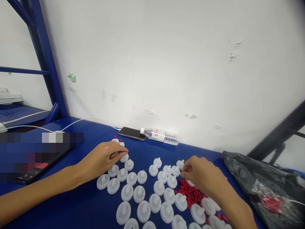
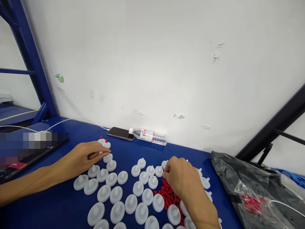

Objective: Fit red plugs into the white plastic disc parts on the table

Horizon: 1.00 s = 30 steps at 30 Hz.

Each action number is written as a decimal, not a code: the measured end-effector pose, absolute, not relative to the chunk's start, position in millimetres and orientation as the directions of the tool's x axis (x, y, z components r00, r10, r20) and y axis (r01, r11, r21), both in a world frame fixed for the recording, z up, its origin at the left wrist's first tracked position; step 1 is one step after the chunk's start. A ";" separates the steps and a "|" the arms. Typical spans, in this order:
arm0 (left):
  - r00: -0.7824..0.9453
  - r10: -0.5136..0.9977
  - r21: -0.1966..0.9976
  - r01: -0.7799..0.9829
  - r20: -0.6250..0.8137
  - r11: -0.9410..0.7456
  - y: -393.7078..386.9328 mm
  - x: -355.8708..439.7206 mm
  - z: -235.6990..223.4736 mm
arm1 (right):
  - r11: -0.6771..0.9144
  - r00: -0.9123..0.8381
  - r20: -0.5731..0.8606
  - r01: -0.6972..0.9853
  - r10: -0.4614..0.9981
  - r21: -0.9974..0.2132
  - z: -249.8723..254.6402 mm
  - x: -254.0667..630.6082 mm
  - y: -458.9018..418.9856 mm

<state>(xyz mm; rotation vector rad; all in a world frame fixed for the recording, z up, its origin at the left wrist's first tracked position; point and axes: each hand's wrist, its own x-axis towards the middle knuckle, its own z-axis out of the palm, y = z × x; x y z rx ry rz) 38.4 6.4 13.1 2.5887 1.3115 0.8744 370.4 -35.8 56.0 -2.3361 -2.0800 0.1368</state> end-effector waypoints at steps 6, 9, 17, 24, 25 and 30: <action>0.475 0.801 0.409 0.691 0.364 -0.596 4.1 41.7 13.8 | -0.086 0.082 -0.099 0.996 0.992 -0.032 51.4 365.6 -39.9; 0.491 0.811 0.434 0.685 0.318 -0.586 6.6 40.8 11.1 | -0.066 0.062 -0.108 0.997 0.992 -0.030 49.8 362.7 -41.8; 0.493 0.829 0.501 0.665 0.262 -0.554 11.3 39.0 6.4 | -0.124 0.121 -0.048 0.990 0.992 -0.065 52.6 363.0 -38.7; 0.539 0.800 0.512 0.624 0.265 -0.590 8.9 41.3 8.3 | -0.149 0.164 0.059 0.968 0.985 -0.204 63.1 354.2 -36.6; 0.542 0.794 0.507 0.620 0.275 -0.599 8.6 41.5 8.7 | -0.153 0.173 0.074 0.963 0.982 -0.221 63.2 351.9 -36.9; 0.531 0.793 0.504 0.618 0.299 -0.604 2.2 43.4 14.6 | -0.111 0.160 0.144 0.946 0.976 -0.304 61.3 341.0 -38.5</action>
